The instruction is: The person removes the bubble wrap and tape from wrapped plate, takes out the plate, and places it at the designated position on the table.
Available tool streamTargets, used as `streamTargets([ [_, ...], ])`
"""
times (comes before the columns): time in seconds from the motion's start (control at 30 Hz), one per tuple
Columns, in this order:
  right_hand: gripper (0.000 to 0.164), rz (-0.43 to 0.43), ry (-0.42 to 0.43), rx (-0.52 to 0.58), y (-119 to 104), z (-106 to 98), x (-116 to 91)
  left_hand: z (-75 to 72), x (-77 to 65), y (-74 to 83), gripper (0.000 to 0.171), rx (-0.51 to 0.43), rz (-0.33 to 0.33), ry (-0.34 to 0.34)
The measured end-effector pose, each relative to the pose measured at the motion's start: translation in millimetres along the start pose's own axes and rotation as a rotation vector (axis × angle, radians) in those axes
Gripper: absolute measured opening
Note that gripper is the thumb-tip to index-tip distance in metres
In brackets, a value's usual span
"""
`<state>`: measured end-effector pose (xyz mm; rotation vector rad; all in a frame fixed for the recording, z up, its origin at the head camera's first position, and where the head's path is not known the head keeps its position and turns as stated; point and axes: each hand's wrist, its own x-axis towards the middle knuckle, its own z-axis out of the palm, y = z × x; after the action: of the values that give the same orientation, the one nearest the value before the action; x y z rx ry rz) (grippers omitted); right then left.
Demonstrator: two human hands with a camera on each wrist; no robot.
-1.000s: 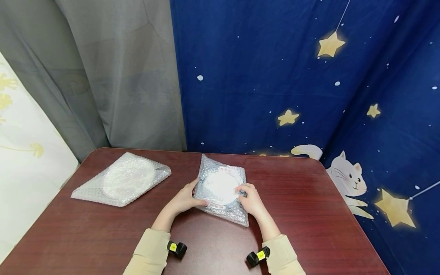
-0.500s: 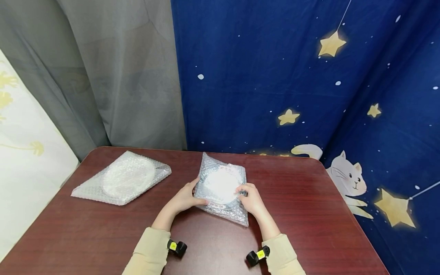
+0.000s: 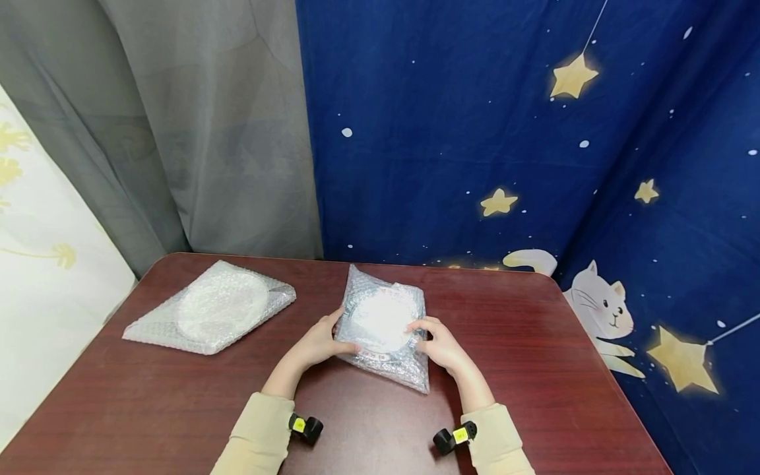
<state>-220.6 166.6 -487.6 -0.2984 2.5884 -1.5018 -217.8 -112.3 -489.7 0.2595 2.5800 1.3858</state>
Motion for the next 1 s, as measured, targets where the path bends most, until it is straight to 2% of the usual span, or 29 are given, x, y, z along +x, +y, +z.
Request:
streamTargets([
  [0.17,0.040,0.006,-0.019,0.035,2.7,-1.8,-0.8,-0.6,-0.5,0.5,0.104,0.003,0.008,0.002],
  [0.83,0.034,-0.039,0.009,0.057,1.6,-0.3,-1.7,0.6,1.1,-1.5,0.102,0.005,0.007,0.003],
  [1.0,0.023,-0.045,0.021,0.114,3.4,0.2,1.2,0.9,0.7,-1.6,0.102,0.004,-0.007,0.008],
])
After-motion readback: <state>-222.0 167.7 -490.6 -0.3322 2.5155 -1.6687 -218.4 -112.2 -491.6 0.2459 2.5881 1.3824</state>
